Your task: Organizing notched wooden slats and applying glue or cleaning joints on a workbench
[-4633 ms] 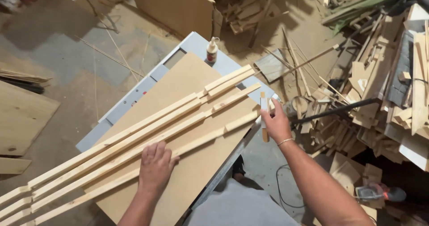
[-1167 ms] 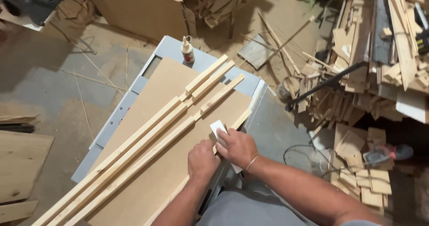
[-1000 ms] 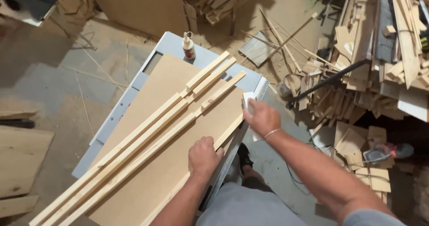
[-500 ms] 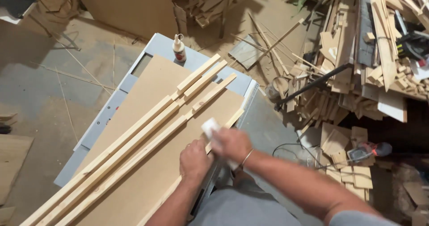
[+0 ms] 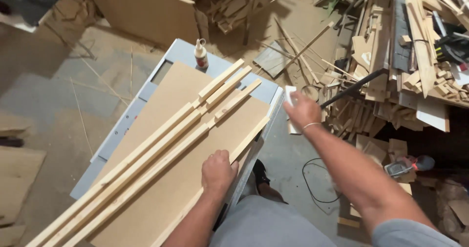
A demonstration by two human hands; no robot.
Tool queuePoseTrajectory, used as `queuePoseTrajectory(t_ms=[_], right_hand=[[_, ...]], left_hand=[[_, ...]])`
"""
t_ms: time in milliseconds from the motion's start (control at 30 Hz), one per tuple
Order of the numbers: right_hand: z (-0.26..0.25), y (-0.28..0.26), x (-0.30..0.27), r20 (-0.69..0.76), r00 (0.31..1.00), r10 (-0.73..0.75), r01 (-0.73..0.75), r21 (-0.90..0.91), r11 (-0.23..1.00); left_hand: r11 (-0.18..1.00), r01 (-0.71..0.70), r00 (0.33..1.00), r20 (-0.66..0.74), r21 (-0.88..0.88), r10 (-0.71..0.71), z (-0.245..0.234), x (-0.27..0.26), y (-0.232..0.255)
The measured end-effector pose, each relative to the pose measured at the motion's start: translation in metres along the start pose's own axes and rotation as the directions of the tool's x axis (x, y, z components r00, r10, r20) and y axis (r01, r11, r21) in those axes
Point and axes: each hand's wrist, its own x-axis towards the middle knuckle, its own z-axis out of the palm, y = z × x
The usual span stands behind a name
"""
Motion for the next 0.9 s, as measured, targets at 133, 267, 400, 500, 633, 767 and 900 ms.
queuePoseTrajectory(t_ms=[133,267,400,500,633,767,900], right_hand=[[-0.035,-0.031,-0.041,-0.008,1.000,-0.024,0.025,0.110,0.994],[-0.004,-0.047,-0.060,0.142,0.952,-0.270,0.265,0.050,0.963],[0.035,-0.036,-0.045,0.141,0.929,-0.341,0.346,-0.008,0.938],[0.029,-0.066,-0.073,0.078,0.932,-0.353,0.346,0.092,0.934],[0.082,-0.076,-0.106,0.054,0.742,-0.669,0.671,-0.058,0.739],[0.046,-0.053,-0.052,0.151,0.875,-0.460,0.473,-0.058,0.879],[0.078,-0.064,-0.077,0.115,0.900,-0.421,0.422,0.011,0.906]], left_hand=[[1.000,-0.029,0.999,-0.018,-0.005,0.029,-0.015,-0.002,0.003],[0.996,-0.094,0.995,-0.015,0.009,0.094,-0.025,-0.008,-0.002],[0.994,-0.110,0.994,0.019,-0.026,0.110,-0.032,-0.034,-0.021],[0.966,-0.220,0.964,-0.123,0.138,0.237,-0.020,-0.044,-0.022],[0.930,-0.266,0.940,-0.147,0.252,0.308,-0.012,-0.039,-0.021],[0.916,-0.164,0.958,-0.163,0.365,0.236,-0.010,-0.046,-0.022],[0.904,-0.128,0.937,-0.248,0.409,0.245,-0.017,-0.049,-0.013]])
